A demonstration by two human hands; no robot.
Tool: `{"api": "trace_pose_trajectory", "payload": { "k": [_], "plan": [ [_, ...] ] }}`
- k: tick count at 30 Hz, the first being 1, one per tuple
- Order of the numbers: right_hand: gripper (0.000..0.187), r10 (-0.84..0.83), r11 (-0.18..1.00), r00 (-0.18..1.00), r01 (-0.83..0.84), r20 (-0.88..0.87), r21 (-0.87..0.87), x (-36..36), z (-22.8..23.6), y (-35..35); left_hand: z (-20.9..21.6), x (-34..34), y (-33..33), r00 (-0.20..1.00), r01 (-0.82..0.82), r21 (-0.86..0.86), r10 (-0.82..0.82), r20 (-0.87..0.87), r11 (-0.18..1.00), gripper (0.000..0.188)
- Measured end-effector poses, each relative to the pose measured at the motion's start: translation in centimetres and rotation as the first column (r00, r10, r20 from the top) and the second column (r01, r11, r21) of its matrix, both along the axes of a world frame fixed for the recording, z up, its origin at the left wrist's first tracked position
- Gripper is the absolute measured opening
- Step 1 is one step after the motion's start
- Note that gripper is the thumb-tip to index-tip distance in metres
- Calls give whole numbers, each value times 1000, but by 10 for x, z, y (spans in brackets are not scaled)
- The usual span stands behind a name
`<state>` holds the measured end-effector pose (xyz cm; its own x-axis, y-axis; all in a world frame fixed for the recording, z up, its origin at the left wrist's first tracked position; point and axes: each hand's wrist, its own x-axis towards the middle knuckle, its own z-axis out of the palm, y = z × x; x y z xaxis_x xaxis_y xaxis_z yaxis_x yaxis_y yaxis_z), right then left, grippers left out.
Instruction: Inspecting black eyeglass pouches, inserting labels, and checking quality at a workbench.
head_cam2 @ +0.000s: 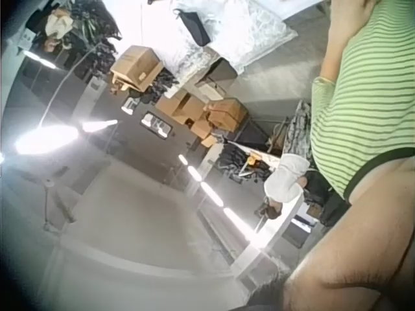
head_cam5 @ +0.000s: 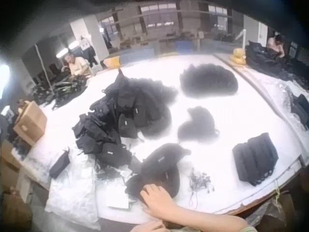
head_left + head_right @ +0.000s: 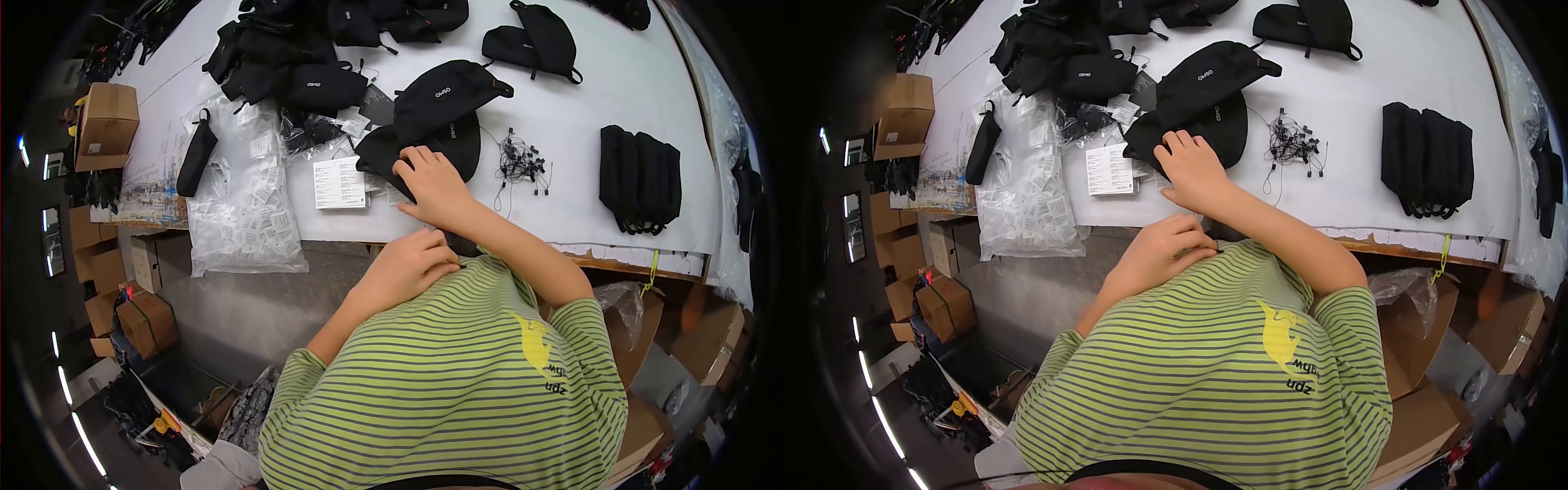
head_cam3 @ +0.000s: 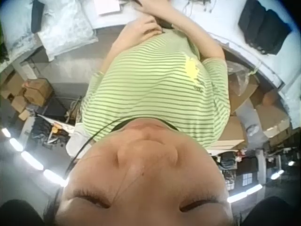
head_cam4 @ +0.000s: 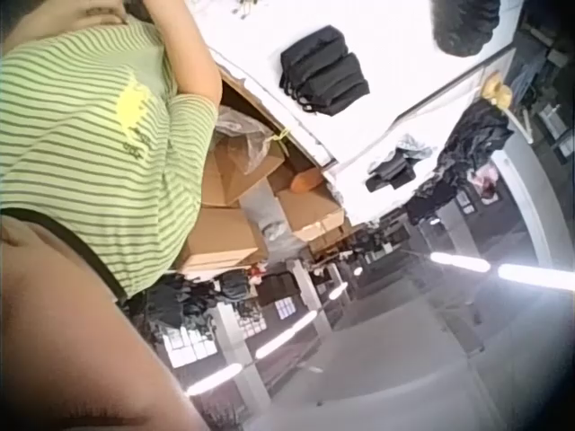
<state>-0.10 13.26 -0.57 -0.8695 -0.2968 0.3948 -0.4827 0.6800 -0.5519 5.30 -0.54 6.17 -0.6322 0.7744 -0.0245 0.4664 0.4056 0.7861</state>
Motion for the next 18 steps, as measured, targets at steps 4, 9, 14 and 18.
{"api": "trace_pose_trajectory", "payload": {
  "k": [4, 9, 14, 18],
  "plan": [
    [19, -123, 984, 991, 116, 49, 134, -1, -5, 2, 0, -1, -8, 987, -113, 2, 112, 112, 994, 20],
    [14, -142, 975, 958, 178, 248, -130, 9, 53, 35, -10, -24, -24, 856, -443, 55, 440, -270, 895, 38],
    [15, -25, 902, 899, 208, 437, -377, 28, 87, 53, 6, -33, -19, 733, -388, 63, 349, -584, 920, 42],
    [13, 36, 819, 863, 264, 505, -510, 41, 90, 57, 3, -43, -16, 763, -211, 112, 235, -602, 971, 35]
  ]
}}
